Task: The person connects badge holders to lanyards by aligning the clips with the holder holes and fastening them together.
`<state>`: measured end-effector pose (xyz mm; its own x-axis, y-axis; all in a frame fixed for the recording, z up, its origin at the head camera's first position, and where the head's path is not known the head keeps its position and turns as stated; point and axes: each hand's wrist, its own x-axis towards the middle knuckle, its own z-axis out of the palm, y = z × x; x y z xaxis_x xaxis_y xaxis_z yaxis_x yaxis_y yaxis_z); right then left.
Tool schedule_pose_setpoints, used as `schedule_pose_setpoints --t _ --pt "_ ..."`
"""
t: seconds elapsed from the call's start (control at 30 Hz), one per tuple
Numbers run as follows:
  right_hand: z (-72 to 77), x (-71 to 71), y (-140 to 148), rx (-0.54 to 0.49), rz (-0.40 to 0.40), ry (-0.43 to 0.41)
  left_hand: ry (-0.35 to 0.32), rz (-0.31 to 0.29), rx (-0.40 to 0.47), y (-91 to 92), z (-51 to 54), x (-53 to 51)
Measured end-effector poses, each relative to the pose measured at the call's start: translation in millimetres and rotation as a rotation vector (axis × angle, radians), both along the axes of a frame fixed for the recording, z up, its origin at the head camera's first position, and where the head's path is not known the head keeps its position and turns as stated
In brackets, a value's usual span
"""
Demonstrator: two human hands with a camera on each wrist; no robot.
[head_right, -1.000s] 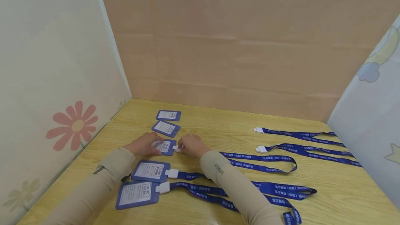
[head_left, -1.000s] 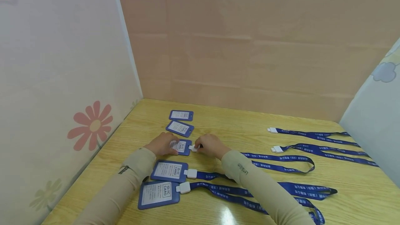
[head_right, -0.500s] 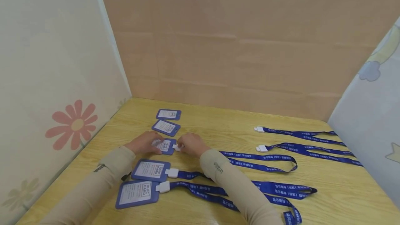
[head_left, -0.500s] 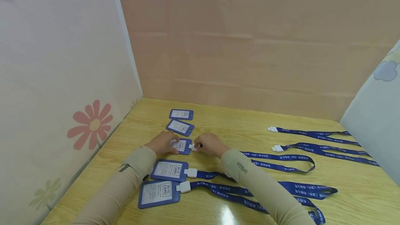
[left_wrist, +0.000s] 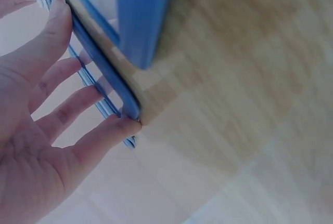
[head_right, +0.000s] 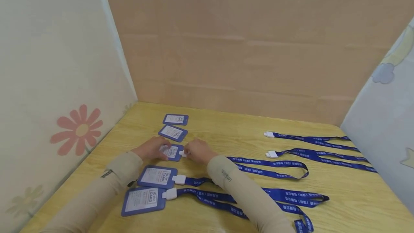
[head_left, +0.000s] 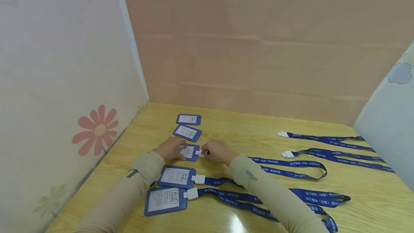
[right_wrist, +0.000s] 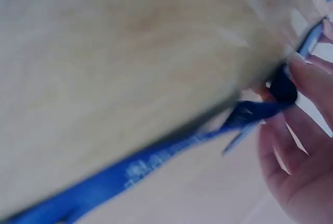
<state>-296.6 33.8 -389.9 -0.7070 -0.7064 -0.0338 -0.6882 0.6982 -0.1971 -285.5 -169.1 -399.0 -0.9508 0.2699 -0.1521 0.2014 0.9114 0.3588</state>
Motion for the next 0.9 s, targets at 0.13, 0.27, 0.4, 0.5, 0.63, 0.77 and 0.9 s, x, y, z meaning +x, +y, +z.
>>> schedule_pose_setpoints --t 0.13,0.27,0.4,0.5,0.63,0.77,0.9 --pt "-1.5 -2.6 16 0.028 0.043 -0.004 -0.016 0.003 0.004 2.5 -4.6 -1.5" --pt "6.4 -3.9 45 0.016 0.003 0.008 -0.003 0.002 0.004 1.9 -6.4 -2.2" --pt "23.8 -5.8 91 -0.037 -0.085 0.019 -0.009 0.018 0.005 -0.9 -5.5 -0.7" --pt "31.4 -8.9 134 -0.062 -0.146 0.036 -0.021 0.029 0.009 -3.0 -3.7 1.7" --pt "34.4 -13.5 190 -0.073 -0.259 0.016 -0.016 0.016 0.019 -4.2 -1.5 3.0" --pt "32.3 -14.9 233 -0.055 -0.354 -0.006 -0.017 0.009 0.020 -3.6 0.7 3.1" --pt "25.9 -15.1 261 -0.042 -0.408 -0.026 -0.021 0.011 0.009 -3.2 1.1 2.3"
